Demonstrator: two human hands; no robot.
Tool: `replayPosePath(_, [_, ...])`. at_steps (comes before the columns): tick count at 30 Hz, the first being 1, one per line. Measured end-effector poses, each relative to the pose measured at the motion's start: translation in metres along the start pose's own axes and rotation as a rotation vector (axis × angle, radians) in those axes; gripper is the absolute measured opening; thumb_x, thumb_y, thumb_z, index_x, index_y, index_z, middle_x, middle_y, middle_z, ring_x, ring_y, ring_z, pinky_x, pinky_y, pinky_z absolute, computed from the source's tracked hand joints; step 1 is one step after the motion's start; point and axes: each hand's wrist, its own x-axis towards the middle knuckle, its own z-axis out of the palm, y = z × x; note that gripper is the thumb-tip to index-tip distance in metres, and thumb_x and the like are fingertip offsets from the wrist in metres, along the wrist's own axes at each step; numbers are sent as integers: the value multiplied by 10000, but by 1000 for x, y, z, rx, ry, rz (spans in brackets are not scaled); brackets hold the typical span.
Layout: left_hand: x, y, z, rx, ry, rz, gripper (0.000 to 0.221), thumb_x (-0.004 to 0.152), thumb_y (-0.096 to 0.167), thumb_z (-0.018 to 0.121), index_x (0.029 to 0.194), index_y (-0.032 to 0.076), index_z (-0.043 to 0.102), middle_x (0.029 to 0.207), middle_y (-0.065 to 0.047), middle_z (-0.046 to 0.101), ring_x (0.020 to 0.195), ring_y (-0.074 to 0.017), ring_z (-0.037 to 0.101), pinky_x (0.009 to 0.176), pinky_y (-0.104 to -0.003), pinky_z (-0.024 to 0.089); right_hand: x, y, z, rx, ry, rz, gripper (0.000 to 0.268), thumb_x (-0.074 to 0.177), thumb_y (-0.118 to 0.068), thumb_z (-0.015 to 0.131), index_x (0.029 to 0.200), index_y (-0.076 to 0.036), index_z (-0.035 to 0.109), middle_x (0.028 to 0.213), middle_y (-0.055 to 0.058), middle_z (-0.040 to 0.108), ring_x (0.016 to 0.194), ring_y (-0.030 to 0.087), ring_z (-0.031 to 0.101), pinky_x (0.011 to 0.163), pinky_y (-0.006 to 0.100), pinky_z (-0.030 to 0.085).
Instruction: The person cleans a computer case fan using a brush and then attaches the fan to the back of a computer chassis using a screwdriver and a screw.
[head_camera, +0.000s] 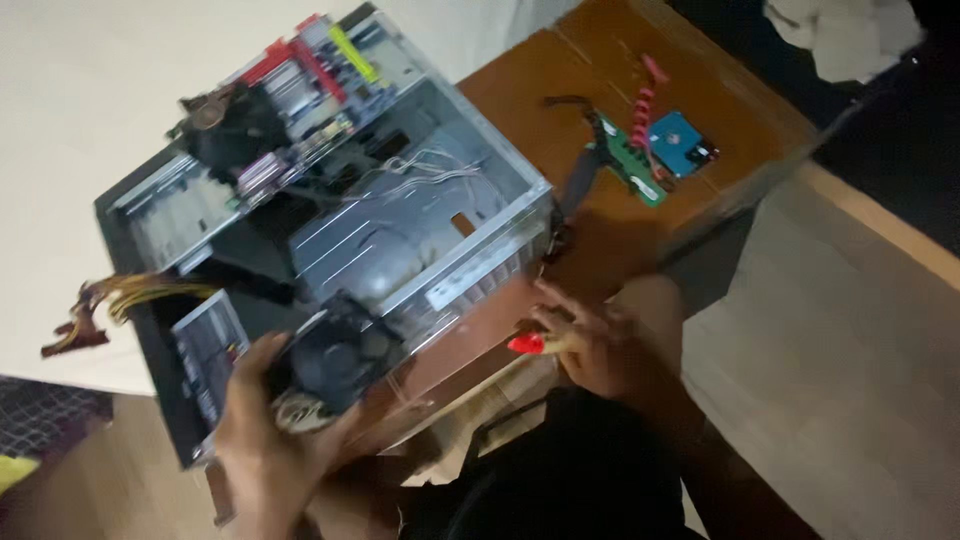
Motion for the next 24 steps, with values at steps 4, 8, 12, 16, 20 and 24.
replayPosePath(4, [6, 24, -16, 1, -24, -145, 974, 697, 238, 1047, 1535, -9, 616, 1474, -242, 760, 1189, -365, 809, 1046, -428, 638, 25, -8, -41, -77, -131, -63, 517, 906, -26, 818, 1418, -97, 790, 1594, 180, 688, 1398, 328, 701, 982, 428, 568])
replayPosePath(8, [0, 25, -12, 115, 21, -143, 955, 725, 301, 1075, 1543, 16, 672, 1477, -153, 789, 1175, -302, 822, 1006, -411, 637, 38, 3, -69, -186, -94, -191, 401, 1020, -73, 766, 1417, -123, 791, 1477, 167, 788, 1142, 239, 857, 642, 293, 692])
replayPosePath(12, [2, 32, -15, 165, -23, -216, 957, 686, 305, 1066, 1521, 62, 668, 1443, -179, 810, 1133, -328, 822, 950, -423, 641, 16, 58, -56, -45, 2, -94, 556, 1043, 59, 686, 1577, -81, 627, 1535, 135, 763, 953, 121, 830, 650, 230, 646])
replayPosePath(16, [0, 22, 7, 115, 109, -39, 819, 796, 305, 1056, 1473, 17, 696, 1330, -233, 809, 1084, -416, 814, 922, -481, 632, -3, 85, -62, -142, -31, -144, 773, 1069, -44, 745, 1747, -83, 377, 1797, 142, 505, 1587, 271, 609, 1149, 316, 616])
replayPosePath(20, [-2, 32, -4, 252, 66, -32, 801, 838, 388, 1031, 1501, 35, 751, 1247, -231, 845, 963, -413, 810, 848, -485, 609, -9, 44, -55, -83, 88, -159, 619, 1005, 41, 735, 1603, -1, 579, 1695, 109, 631, 984, 105, 795, 847, 331, 631])
replayPosePath(24, [2, 12, 7, 101, 142, 80, 788, 860, 381, 986, 1431, -70, 684, 1311, -258, 801, 1042, -447, 817, 955, -513, 654, 1, -18, -55, -348, 25, -41, 296, 816, -239, 853, 1110, -261, 878, 1389, -120, 836, 776, 265, 583, 702, 530, 459])
